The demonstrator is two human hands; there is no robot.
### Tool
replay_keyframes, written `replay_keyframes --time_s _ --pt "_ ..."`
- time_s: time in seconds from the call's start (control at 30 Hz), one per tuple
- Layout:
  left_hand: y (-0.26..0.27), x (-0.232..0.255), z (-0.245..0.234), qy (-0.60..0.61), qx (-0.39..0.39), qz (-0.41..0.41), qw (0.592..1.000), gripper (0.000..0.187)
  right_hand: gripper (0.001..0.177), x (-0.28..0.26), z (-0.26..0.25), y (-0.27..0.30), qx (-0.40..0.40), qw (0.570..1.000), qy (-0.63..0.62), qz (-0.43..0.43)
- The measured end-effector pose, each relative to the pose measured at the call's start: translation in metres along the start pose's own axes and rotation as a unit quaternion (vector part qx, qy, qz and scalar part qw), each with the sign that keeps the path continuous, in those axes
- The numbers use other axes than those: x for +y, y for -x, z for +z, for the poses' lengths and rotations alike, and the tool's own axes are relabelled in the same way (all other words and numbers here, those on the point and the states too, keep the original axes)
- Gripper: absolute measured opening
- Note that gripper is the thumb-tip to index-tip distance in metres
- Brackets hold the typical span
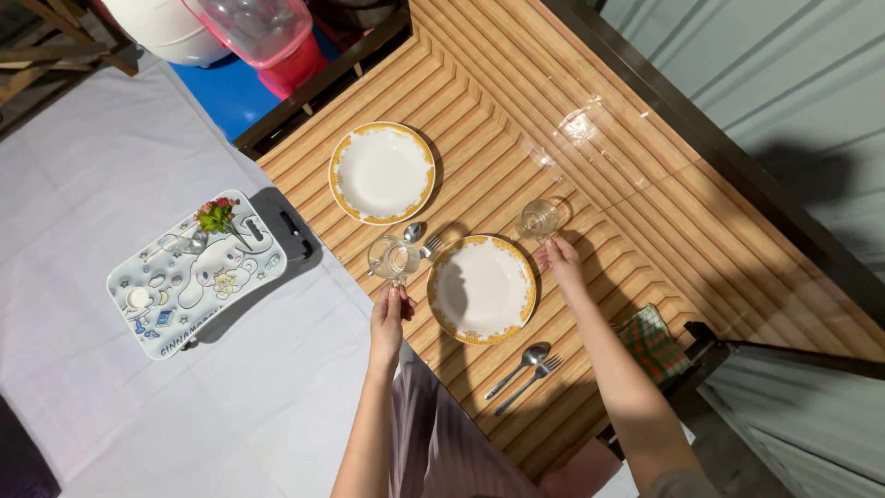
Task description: Arranging plates, glasses, and cutlery on a table and cleaning a spoon with a cloth
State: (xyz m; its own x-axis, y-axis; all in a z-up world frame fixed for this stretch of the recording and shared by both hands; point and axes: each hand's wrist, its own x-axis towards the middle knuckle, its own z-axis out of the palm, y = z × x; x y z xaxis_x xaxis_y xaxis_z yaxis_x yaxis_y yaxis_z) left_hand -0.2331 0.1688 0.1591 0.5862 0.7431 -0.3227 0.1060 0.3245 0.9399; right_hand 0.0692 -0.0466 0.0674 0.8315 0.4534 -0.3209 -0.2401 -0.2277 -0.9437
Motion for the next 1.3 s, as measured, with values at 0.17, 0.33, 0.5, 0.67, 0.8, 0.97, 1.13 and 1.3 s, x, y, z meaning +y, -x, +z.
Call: replay_keyframes --time_s 0.17,0.33,0.5,0.67,0.8,0.97,1.13,1.3 --pt "0.004 0.008 0.003 -0.011 0.002 -0.006 1.0 0.03 0.025 0.021 -0.012 -0.017 -0.016 0.999 0.035 -0.016" --pt "0.003 0.006 0.004 -0.003 -0.002 -0.012 1.0 0.03 0.024 0.03 -0.019 -0.021 -0.033 0.997 0.061 -0.021" --pt "0.0 0.007 0.007 -0.005 -0.002 -0.011 1.0 0.03 0.022 0.028 -0.018 -0.021 -0.008 0.997 0.073 -0.022" --pt "-0.002 0.007 0.01 -0.003 0.0 -0.01 1.0 0.03 0.017 0.004 -0.015 -0.006 0.055 0.993 0.097 -0.035" --pt "-0.001 0.002 0.008 0.002 0.002 -0.014 1.0 0.029 0.018 -0.001 -0.014 -0.005 0.069 0.994 0.064 -0.05" --pt "0.006 0.007 0.009 -0.004 0.009 -0.02 1.0 0.03 0.021 -0.002 -0.014 -0.006 0.081 0.994 0.024 -0.066" --pt "0.01 0.008 0.006 0.003 0.011 -0.018 1.0 0.029 0.021 0.013 -0.025 -0.012 0.08 0.993 -0.051 -0.073" --pt "0.011 0.005 0.005 0.003 0.015 -0.014 1.0 0.029 0.022 0.017 -0.027 -0.011 0.067 0.991 -0.059 -0.098"
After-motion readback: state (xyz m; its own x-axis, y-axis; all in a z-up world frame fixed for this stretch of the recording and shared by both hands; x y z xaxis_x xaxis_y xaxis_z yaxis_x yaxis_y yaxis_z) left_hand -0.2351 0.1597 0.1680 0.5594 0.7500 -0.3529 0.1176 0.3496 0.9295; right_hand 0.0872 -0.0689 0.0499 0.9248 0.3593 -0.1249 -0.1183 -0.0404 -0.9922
